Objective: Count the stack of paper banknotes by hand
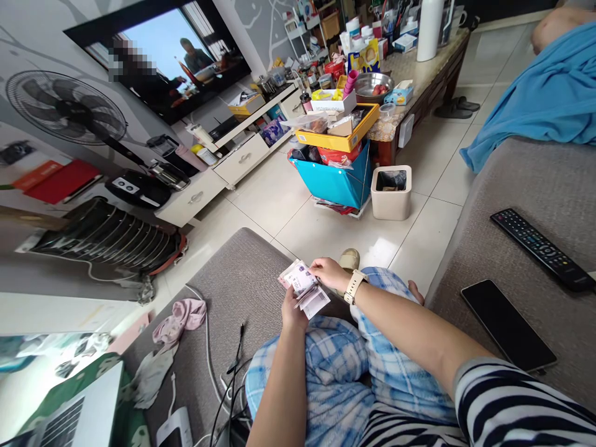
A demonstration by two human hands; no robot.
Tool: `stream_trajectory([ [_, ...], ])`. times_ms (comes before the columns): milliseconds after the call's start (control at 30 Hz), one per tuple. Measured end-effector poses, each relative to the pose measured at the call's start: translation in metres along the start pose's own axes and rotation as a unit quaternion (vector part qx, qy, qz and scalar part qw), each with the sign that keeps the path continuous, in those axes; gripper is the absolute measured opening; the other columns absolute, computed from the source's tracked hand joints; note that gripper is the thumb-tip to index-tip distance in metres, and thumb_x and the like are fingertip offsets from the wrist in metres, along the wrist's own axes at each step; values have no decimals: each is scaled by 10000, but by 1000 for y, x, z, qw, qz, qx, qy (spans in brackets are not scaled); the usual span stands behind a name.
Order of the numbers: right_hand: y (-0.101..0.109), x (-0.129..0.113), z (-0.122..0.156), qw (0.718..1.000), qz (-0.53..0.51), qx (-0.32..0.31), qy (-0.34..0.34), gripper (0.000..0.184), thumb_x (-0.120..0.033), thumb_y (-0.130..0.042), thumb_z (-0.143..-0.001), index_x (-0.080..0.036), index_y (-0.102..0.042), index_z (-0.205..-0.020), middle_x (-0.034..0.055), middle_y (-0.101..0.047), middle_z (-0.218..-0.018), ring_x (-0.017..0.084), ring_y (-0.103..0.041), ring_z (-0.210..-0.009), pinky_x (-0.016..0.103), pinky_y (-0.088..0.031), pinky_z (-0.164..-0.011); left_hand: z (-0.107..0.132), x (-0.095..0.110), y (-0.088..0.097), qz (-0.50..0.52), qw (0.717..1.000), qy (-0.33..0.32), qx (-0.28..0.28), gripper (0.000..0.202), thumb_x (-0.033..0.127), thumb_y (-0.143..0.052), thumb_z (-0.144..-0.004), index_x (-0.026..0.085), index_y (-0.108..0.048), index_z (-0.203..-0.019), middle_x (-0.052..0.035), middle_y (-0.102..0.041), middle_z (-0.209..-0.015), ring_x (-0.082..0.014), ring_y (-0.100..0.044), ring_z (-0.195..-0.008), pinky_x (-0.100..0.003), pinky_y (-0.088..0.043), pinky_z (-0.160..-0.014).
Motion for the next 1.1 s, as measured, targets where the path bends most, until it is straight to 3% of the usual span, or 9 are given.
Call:
stream_trajectory([
  [933, -2, 3, -1, 998, -54, -13, -22, 134, -292, -564, -744, -168, -564, -693, -24, -535, -628, 116, -465, -571, 240, -345, -555, 0, -1, -1, -14, 1000, -24, -15, 247, 189, -530, -805, 114, -649, -1007, -110, -700, -937, -232, -683, -820, -372, -535, -777],
  [1100, -2, -3, 3, 997, -61, -34, -43, 169, -311, -529, -797, -172, -553, -703, -28, -529, -531, 103, -435, -476, 228, -310, -494, -1, -1, -1, -1, 1000, 1, -7, 260, 246, -549, -813, 96, -639, -1005, -128, -697, -933, -246, -686, -801, -401, -540, -778],
])
Point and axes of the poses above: each hand's wrist, its own z-axis away from the middle knuckle, its own y-axis out of the back of the hand, x = y × z, the point moved 1 cm from there along -z, towards the middle knuckle
